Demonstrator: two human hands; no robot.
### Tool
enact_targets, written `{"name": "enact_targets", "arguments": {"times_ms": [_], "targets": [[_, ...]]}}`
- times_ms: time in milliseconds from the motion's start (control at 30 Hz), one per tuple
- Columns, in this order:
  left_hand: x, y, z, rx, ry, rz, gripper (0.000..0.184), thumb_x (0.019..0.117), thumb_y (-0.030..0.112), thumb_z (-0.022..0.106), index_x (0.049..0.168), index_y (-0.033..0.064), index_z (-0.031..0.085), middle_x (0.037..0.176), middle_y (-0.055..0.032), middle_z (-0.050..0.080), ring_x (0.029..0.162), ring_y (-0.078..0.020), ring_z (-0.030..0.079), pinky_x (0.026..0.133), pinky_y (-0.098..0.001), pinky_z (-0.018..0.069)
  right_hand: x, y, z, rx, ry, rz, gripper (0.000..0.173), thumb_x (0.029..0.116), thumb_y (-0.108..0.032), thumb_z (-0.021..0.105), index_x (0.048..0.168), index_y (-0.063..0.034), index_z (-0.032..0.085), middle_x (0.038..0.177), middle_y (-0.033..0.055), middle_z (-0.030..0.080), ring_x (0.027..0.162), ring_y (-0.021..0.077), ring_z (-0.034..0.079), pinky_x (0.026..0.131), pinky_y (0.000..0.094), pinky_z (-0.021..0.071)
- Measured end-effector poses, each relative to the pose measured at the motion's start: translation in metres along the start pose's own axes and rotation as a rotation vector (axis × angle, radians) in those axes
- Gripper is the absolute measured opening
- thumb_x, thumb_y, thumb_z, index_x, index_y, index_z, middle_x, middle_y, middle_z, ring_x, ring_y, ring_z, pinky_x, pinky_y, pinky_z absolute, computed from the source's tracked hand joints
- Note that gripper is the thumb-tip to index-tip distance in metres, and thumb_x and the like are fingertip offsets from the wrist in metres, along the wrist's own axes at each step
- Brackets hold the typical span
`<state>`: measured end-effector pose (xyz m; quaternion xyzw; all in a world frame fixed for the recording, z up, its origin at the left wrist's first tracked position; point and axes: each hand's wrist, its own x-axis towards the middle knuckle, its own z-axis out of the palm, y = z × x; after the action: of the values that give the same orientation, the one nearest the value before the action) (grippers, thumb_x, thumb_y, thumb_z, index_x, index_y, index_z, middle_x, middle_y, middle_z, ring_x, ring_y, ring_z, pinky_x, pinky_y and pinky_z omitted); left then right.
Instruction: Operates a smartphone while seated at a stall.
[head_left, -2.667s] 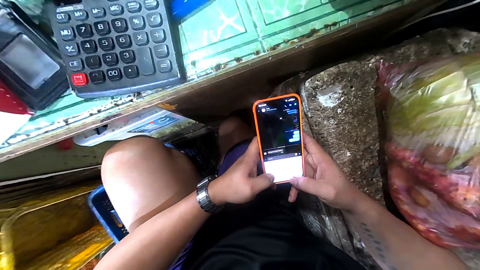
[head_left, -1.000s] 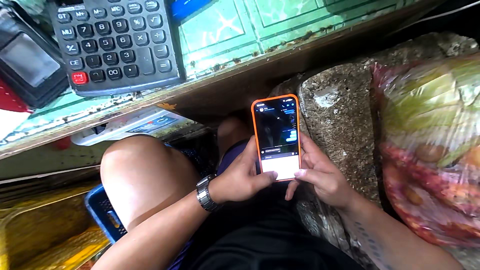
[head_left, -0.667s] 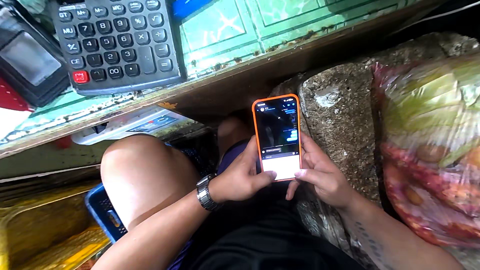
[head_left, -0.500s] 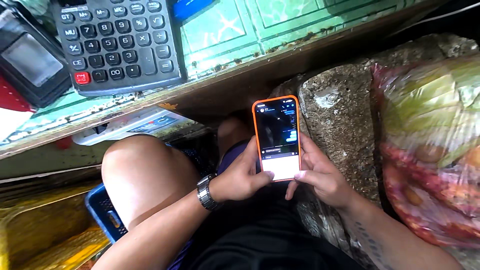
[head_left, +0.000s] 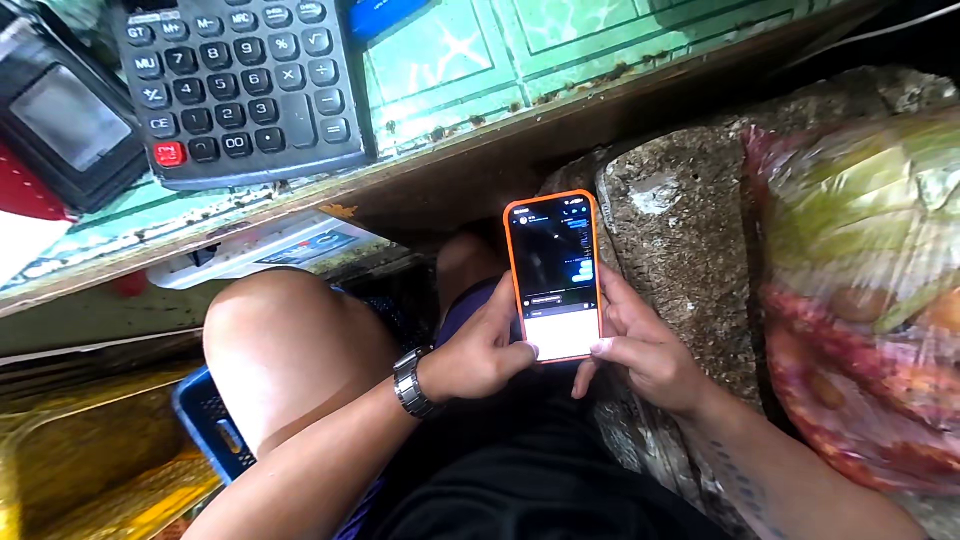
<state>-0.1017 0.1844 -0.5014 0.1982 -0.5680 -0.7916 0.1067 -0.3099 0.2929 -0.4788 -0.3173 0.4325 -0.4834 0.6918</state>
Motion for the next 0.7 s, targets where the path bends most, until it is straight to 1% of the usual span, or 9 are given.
{"name": "enact_targets", "arguments": {"times_ms": [67, 167, 267, 367, 467, 567, 633, 700], "targets": [[-0.0001, 0.0007, 0.0001, -0.002, -0.007, -0.002, 0.073, 0.0893, 0.001, 0.056, 0.154, 0.0083, 0.023, 0.129, -0.0099, 0.064, 0.109, -0.0166, 0.07, 0.089, -0.0343, 0.0623, -0.0003, -0.0003, 0.0003, -0.007, 0.007, 0.0, 0.08, 0.0855, 0.007, 0.038, 0.159, -0.017, 0.017, 0.137, 0.0149, 0.058, 0.103, 0.0283, 0.072, 0.054, 0.0404, 0.0645], [-0.0004, 0.0002, 0.0001, 0.006, -0.008, 0.006, 0.073, 0.0889, 0.002, 0.057, 0.154, 0.0076, 0.024, 0.128, -0.0101, 0.064, 0.108, -0.0168, 0.07, 0.088, -0.0344, 0.0628, -0.0009, 0.0001, 0.0004, -0.004, 0.01, -0.001, 0.082, 0.0856, 0.006, 0.037, 0.16, -0.0174, 0.015, 0.137, 0.0149, 0.058, 0.103, 0.0281, 0.073, 0.054, 0.0402, 0.0644], [-0.0004, 0.001, 0.0002, 0.008, -0.01, 0.009, 0.073, 0.0888, 0.002, 0.057, 0.154, 0.0078, 0.024, 0.13, -0.0099, 0.063, 0.112, -0.0165, 0.069, 0.091, -0.0345, 0.062, -0.0008, -0.0006, 0.0014, -0.024, 0.025, 0.004, 0.082, 0.0854, 0.008, 0.036, 0.161, -0.018, 0.015, 0.136, 0.0144, 0.059, 0.101, 0.0275, 0.073, 0.053, 0.0398, 0.0642], [-0.0005, 0.0018, 0.0009, 0.0, -0.012, 0.003, 0.073, 0.089, 0.001, 0.056, 0.154, 0.0078, 0.023, 0.129, -0.0102, 0.064, 0.108, -0.0171, 0.07, 0.087, -0.0347, 0.0634, -0.0012, 0.0002, 0.001, -0.019, 0.024, -0.006, 0.081, 0.0856, 0.007, 0.036, 0.16, -0.0183, 0.016, 0.136, 0.0141, 0.06, 0.1, 0.0268, 0.073, 0.053, 0.0396, 0.0641], [-0.0011, 0.0012, 0.0001, 0.011, -0.013, 0.006, 0.073, 0.0887, 0.002, 0.057, 0.154, 0.0074, 0.024, 0.129, -0.0097, 0.064, 0.108, -0.0167, 0.07, 0.087, -0.0346, 0.0634, -0.0009, 0.0002, 0.0019, -0.022, 0.029, -0.003, 0.082, 0.0857, 0.008, 0.035, 0.161, -0.0188, 0.017, 0.137, 0.0146, 0.059, 0.101, 0.0276, 0.073, 0.053, 0.0401, 0.0641], [-0.0015, 0.0012, -0.0002, 0.01, -0.007, 0.004, 0.072, 0.088, 0.002, 0.057, 0.152, 0.0081, 0.026, 0.128, -0.0092, 0.064, 0.105, -0.0164, 0.071, 0.085, -0.0339, 0.0638, -0.0014, 0.0015, 0.0022, -0.032, 0.022, -0.015, 0.084, 0.0849, 0.008, 0.04, 0.161, -0.0184, 0.015, 0.138, 0.0139, 0.058, 0.101, 0.0272, 0.073, 0.054, 0.04, 0.0647], [-0.0014, 0.0018, 0.0, 0.004, -0.012, 0.008, 0.073, 0.0882, 0.001, 0.057, 0.153, 0.0077, 0.024, 0.13, -0.0098, 0.063, 0.108, -0.0165, 0.07, 0.087, -0.0343, 0.0635, -0.0017, 0.0018, 0.0025, -0.047, 0.029, -0.013, 0.084, 0.0848, 0.007, 0.045, 0.16, -0.0191, 0.017, 0.137, 0.0142, 0.059, 0.101, 0.0281, 0.073, 0.054, 0.0403, 0.0647], [-0.0012, 0.0022, 0.0003, 0.013, -0.015, 0.017, 0.073, 0.088, 0.001, 0.056, 0.153, 0.0069, 0.024, 0.131, -0.0093, 0.063, 0.112, -0.0155, 0.069, 0.091, -0.0337, 0.062, -0.0016, 0.0009, 0.0035, -0.059, 0.037, -0.007, 0.084, 0.0872, 0.008, 0.048, 0.16, -0.02, 0.016, 0.136, 0.0146, 0.059, 0.1, 0.0283, 0.073, 0.054, 0.0391, 0.0648]]}}
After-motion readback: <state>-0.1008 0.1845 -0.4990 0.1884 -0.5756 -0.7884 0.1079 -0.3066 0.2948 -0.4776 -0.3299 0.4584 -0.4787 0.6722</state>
